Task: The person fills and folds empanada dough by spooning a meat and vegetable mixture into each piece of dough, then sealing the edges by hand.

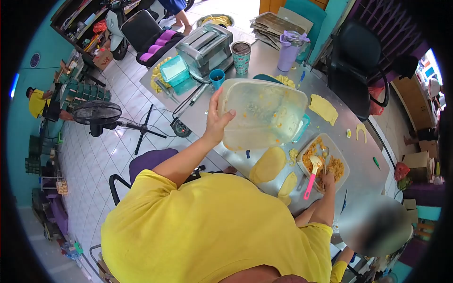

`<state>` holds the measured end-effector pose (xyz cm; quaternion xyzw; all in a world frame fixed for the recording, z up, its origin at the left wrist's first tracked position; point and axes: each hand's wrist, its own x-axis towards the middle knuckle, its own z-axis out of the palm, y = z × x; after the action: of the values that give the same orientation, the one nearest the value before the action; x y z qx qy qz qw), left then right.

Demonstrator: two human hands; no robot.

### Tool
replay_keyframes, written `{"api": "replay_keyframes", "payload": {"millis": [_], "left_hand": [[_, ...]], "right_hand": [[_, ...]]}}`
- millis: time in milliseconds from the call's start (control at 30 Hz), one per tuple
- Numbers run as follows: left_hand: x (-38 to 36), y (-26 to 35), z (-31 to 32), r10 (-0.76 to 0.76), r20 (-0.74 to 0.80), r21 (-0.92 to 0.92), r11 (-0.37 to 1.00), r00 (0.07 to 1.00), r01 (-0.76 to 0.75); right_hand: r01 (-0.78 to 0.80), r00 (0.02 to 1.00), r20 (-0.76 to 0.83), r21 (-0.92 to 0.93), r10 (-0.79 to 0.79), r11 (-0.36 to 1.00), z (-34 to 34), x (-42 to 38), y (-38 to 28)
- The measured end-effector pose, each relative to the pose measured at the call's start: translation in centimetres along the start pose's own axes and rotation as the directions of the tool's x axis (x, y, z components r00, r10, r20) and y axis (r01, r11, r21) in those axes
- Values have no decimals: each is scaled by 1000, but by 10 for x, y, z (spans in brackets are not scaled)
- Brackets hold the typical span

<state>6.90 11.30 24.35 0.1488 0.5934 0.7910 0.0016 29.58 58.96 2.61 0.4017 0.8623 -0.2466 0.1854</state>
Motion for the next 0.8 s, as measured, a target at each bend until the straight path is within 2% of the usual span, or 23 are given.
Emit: {"api": "replay_keyframes", "payload": {"millis": [33, 100, 133, 200, 233, 267, 333, 367, 400, 433, 500, 633, 733, 800], "left_hand": [[0, 0, -2, -5, 5, -6, 1000, 1000, 5], [0, 0, -13, 29, -15, 56, 998, 999, -28], [0, 0, -21, 40, -40, 47, 998, 998, -39], [1, 1, -39, 32, -90, 71, 997, 995, -25], [-2, 4, -47, 12, -117, 100, 995, 993, 0], [-4, 8, -52, 2, -153, 90, 996, 988, 12], [-8, 5, -70, -17, -201, 81, 996, 979, 34], [-8, 2, -80, -19, -215, 85, 996, 976, 38], [-9, 3, -83, -43, -189, 72, 996, 981, 58], [-10, 7, -84, -58, -227, 73, 994, 972, 77], [-14, 11, -91, -78, -259, 75, 992, 963, 100], [-14, 6, -117, -72, -252, 94, 991, 965, 98], [-21, 6, -132, -138, -342, 127, 973, 930, 191], [-25, 1, -144, -238, -418, 208, 914, 877, 347]], "right_hand": [[-9, 1000, -3, -1, 9, 1000, -1, -1, 2], [-147, 977, -153, 38, 151, 988, 1, -6, 5], [-167, 974, -146, 43, 172, 985, -12, -35, -13], [9, 978, -203, -134, -36, 991, -53, -121, -64], [-88, 911, -407, -39, 64, 995, -25, -117, -39], [-165, 789, -591, 59, 168, 984, 1, -116, -13], [-387, 785, -594, -249, 175, 888, 22, -153, -32], [-261, 710, -701, -344, -61, 902, 60, -131, 21], [-140, 582, -755, -460, -303, 877, 98, -109, 75], [-165, 583, -760, -457, -288, 874, 86, -120, 60], [-205, 587, -807, -225, -64, 952, 48, -155, -12], [-228, 593, -798, -292, -105, 929, 45, -171, -34], [-267, 639, -762, -349, -106, 898, 45, -163, -35], [-326, 552, -833, -258, -38, 910, 46, -160, -38]]}}
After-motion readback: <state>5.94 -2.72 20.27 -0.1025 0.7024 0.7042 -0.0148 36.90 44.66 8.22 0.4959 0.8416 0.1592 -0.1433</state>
